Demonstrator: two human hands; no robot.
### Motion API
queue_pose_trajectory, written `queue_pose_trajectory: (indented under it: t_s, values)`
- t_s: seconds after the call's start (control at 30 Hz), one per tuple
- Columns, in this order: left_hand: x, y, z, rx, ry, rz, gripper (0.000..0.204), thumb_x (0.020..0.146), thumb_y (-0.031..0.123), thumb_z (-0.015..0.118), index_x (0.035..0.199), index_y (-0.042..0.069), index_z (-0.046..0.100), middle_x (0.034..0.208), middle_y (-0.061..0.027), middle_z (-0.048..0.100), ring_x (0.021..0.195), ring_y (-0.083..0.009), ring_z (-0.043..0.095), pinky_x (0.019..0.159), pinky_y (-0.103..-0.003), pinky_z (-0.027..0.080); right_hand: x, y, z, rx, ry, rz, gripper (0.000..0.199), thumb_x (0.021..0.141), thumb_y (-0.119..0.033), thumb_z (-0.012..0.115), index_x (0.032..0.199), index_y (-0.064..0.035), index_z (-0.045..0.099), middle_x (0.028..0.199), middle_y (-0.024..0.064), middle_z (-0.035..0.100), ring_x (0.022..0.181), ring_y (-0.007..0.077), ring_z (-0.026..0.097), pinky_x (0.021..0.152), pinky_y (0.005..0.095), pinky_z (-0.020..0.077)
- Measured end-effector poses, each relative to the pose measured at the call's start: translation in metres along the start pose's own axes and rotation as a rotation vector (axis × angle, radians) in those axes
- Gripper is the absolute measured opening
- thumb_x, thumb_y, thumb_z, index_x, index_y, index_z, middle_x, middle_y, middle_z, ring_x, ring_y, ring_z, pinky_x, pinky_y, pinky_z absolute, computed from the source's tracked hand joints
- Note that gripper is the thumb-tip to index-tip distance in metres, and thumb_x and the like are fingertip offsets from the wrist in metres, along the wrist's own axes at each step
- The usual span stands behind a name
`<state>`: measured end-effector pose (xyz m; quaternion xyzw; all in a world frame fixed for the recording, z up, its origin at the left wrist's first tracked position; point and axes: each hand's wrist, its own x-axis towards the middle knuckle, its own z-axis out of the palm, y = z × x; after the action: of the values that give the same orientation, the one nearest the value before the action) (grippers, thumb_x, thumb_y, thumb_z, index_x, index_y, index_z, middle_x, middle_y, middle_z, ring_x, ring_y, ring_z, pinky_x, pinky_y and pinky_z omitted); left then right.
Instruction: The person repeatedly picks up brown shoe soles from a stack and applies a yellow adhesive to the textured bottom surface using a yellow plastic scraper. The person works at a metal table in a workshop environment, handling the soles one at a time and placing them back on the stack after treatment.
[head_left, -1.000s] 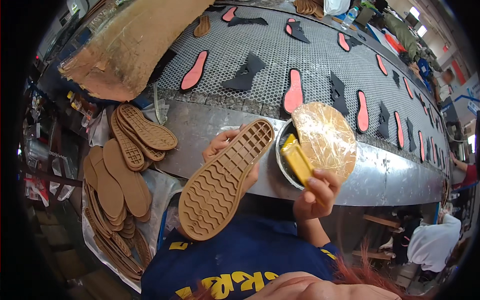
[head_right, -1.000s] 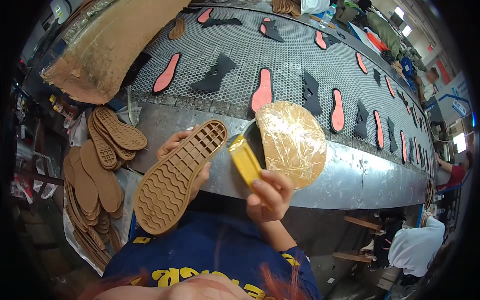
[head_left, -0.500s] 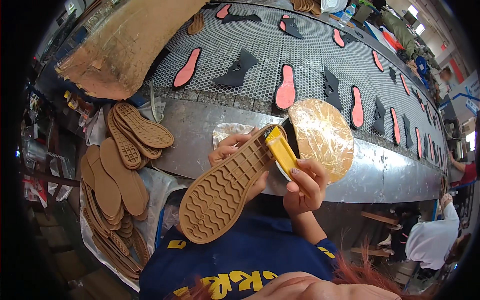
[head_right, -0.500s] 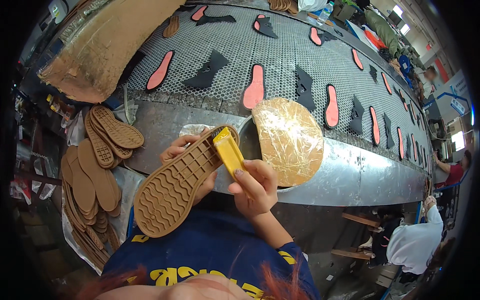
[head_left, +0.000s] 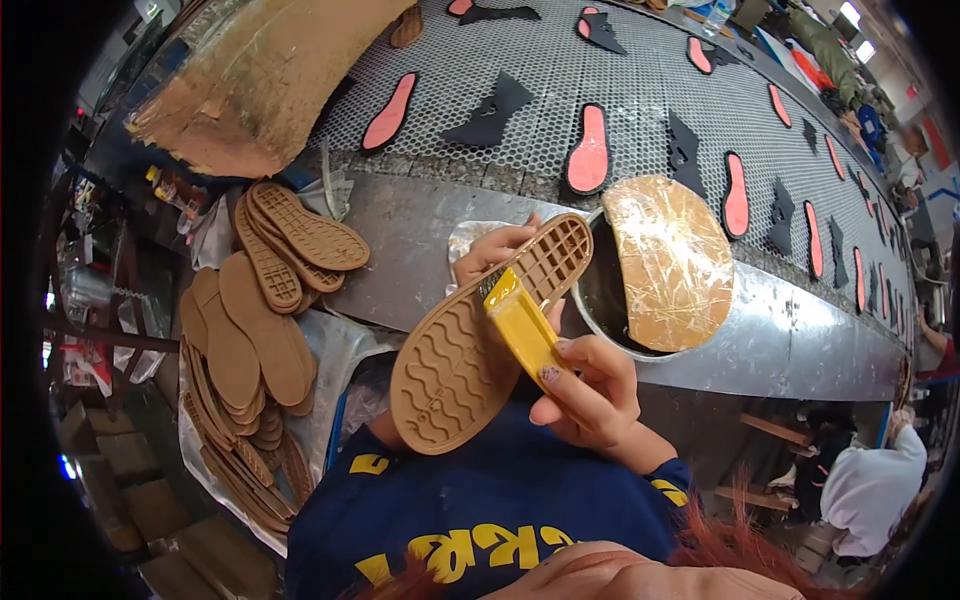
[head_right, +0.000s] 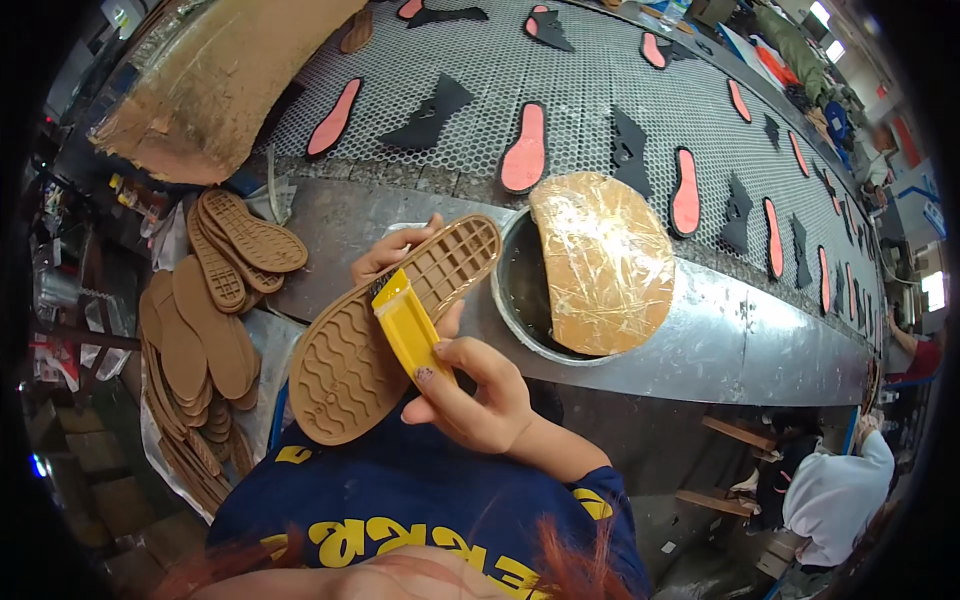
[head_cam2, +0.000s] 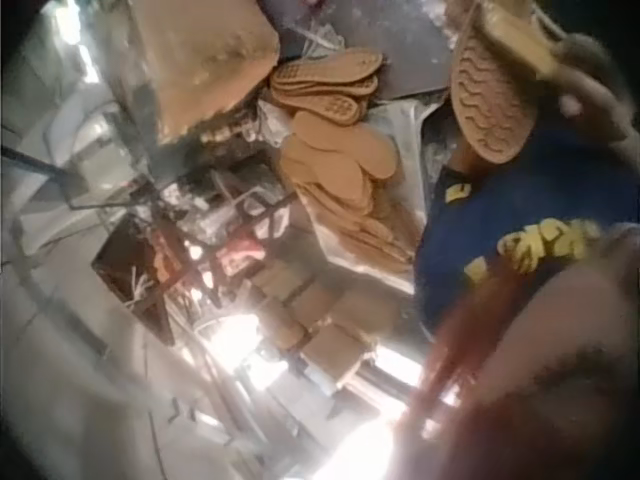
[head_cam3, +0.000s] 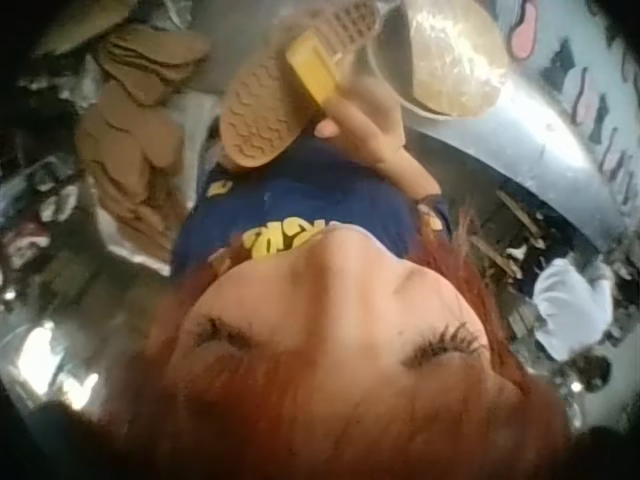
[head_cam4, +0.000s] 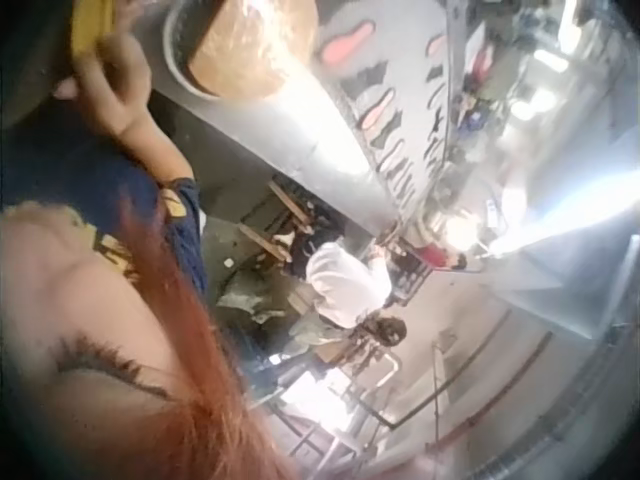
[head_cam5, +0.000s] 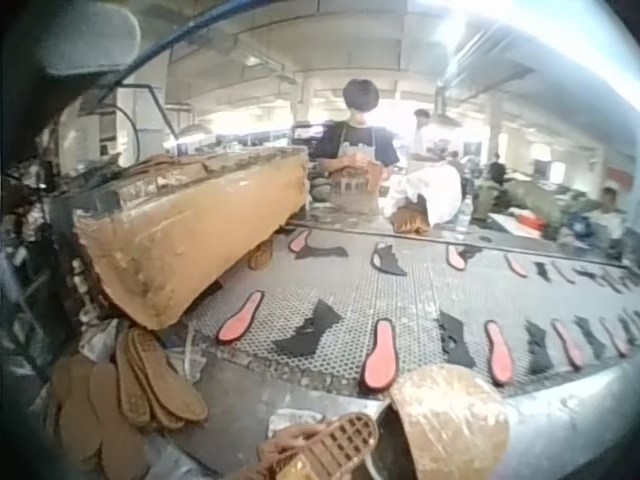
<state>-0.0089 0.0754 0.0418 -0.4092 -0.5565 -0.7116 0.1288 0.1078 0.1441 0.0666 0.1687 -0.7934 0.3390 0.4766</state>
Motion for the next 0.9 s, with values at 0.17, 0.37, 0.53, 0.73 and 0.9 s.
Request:
queue_pose_trajectory:
  t_s: [0.17, 0.37, 0.53, 0.73, 0.9]
  values:
    - [-0.001, -0.009, -0.003, 0.057, -0.128, 0.015, 0.066, 0.067, 0.004, 0.07, 0.123, 0.004, 0.034, 0.128, -0.014, 0.046, 0.124, -0.0228, 0.046, 0.106, -0.032, 0.033, 0.004, -0.012, -0.002, 0.036, -0.119, -0.089, 0.041, 0.086, -0.032, 0.066, 0.108, 0.0022, 0.059, 0.109, 0.0217, 0.048, 0.094, 0.0245, 0.056, 0.078, 0.0273, 0.0516]
    - [0.011, 0.006, 0.008, 0.243, -0.225, 0.046, 0.067, 0.066, -0.006, 0.068, 0.121, 0.005, 0.031, 0.123, -0.0126, 0.045, 0.117, -0.0233, 0.051, 0.099, -0.034, 0.044, 0.014, -0.017, -0.007, 0.033, -0.123, -0.151, 0.042, 0.087, -0.035, 0.064, 0.105, 0.0033, 0.058, 0.106, 0.0227, 0.047, 0.087, 0.0253, 0.058, 0.074, 0.0288, 0.0537]
    - [0.0, 0.0, 0.017, 0.02, -0.209, -0.098, 0.064, 0.065, -0.006, 0.067, 0.119, 0.005, 0.035, 0.119, -0.0103, 0.047, 0.111, -0.0178, 0.052, 0.095, -0.028, 0.042, 0.025, -0.021, -0.019, 0.077, -0.178, -0.194, 0.041, 0.089, -0.034, 0.062, 0.103, 0.0042, 0.057, 0.106, 0.0231, 0.045, 0.086, 0.0269, 0.059, 0.073, 0.0318, 0.0563]
    - [-0.001, 0.012, 0.031, -0.35, -0.241, -0.302, 0.048, 0.067, -0.002, 0.066, 0.108, 0.003, 0.041, 0.111, -0.0086, 0.05, 0.105, -0.0142, 0.051, 0.09, -0.025, 0.042, 0.032, -0.016, -0.022, 0.11, -0.148, -0.256, 0.04, 0.088, -0.033, 0.064, 0.104, 0.0031, 0.057, 0.108, 0.0227, 0.044, 0.086, 0.0269, 0.059, 0.073, 0.0317, 0.055]
    - [-0.036, -0.026, 0.035, -1.159, -0.311, -0.816, 0.035, 0.084, 0.013, 0.062, 0.112, 0.003, 0.042, 0.113, -0.0096, 0.05, 0.109, -0.0148, 0.05, 0.094, -0.027, 0.044, 0.038, -0.018, -0.026, 0.159, -0.163, -0.243, 0.037, 0.087, -0.032, 0.066, 0.102, 0.0011, 0.057, 0.108, 0.0218, 0.045, 0.087, 0.0273, 0.06, 0.074, 0.0317, 0.0545]
